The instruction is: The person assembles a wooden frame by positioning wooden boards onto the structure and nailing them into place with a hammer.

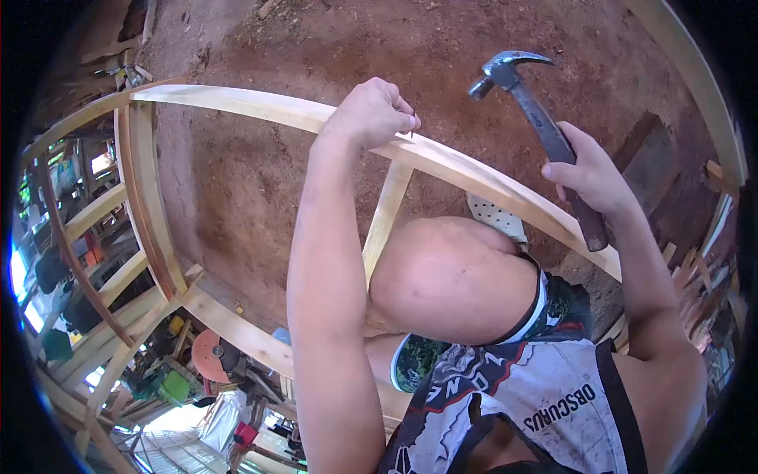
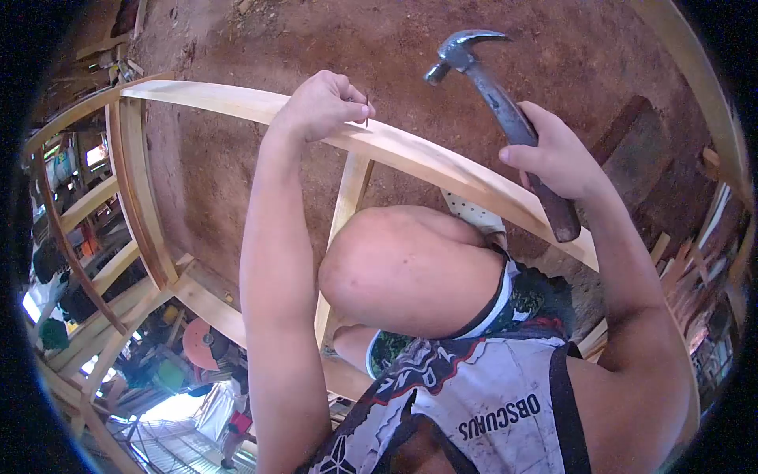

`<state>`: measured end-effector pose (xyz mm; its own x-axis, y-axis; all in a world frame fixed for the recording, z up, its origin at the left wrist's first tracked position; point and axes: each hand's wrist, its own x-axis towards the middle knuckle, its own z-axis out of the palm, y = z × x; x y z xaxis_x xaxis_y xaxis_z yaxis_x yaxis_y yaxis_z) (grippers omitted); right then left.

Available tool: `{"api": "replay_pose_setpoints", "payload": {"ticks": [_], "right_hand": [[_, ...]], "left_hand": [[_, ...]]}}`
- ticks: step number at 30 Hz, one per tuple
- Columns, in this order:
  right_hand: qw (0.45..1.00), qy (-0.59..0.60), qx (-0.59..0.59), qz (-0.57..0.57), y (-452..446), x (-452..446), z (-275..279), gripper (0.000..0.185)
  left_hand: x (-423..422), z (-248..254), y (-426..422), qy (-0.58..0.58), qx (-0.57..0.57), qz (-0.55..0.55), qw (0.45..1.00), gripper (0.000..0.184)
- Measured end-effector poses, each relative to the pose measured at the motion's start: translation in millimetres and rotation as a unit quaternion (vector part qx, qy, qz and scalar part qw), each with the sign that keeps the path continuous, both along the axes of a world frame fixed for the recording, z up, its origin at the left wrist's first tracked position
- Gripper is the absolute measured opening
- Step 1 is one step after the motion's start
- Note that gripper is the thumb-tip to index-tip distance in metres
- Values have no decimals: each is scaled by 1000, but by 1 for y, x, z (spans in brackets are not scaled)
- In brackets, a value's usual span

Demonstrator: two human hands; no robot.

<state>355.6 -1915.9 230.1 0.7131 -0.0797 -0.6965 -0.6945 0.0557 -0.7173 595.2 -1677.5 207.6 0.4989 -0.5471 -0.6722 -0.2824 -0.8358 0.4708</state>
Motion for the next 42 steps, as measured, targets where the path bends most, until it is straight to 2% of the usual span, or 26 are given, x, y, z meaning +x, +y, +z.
{"api": "replay_pose_setpoints", "payload": {"ticks": [3, 6, 9, 16, 18, 20, 22, 24, 26, 28, 32, 34, 38, 40, 42], "right_hand": [[1000, -16, 12, 21, 8, 11, -4, 39], [999, -39, 18, 23, 17, 18, -1, 39], [997, -66, 23, 33, 20, 22, 2, 39], [996, -60, 26, 65, 12, 29, 6, 37], [987, -96, 130, -2, 12, 30, 8, 31], [990, -72, 125, 3, 14, 33, 12, 28], [994, -48, 59, 78, 9, 38, 8, 27], [993, -44, 62, 86, 8, 41, 4, 26], [990, -37, 65, 117, 9, 47, 4, 25], [995, -21, 71, 69, 10, 50, 10, 24], [994, -27, 57, 84, 8, 57, 11, 22], [993, -26, 60, 96, 4, 58, 9, 22], [991, -16, 60, 122, -3, 61, 8, 22], [991, -12, 71, 115, -6, 62, 6, 23], [988, 1, 88, 129, -8, 60, 5, 23]], "left_hand": [[-4, 2, -6, -25, 42, -37, 998, 19], [-1, 5, -6, 10, 35, -19, 999, 21], [-2, 3, -4, -27, 28, -58, 998, 22], [-3, 9, -5, -28, 28, -64, 997, 24], [-3, 9, -5, -22, 26, -71, 997, 23], [-2, 4, -3, -25, 22, -75, 997, 22], [-1, -2, -3, -30, 16, -75, 997, 21], [1, -17, -1, -91, 4, -162, 983, 22], [-4, -19, 2, -108, -9, -128, 986, 23], [-7, 8, -6, -66, 52, -152, 985, 29], [-7, -3, -2, -95, 16, -98, 990, 26], [-8, 3, -6, -48, 69, -85, 993, 31], [-3, -6, -11, -82, 62, -165, 981, 31], [-3, -6, -11, -37, 82, -118, 989, 29], [-5, -9, -7, -34, 66, -126, 989, 25]]}}
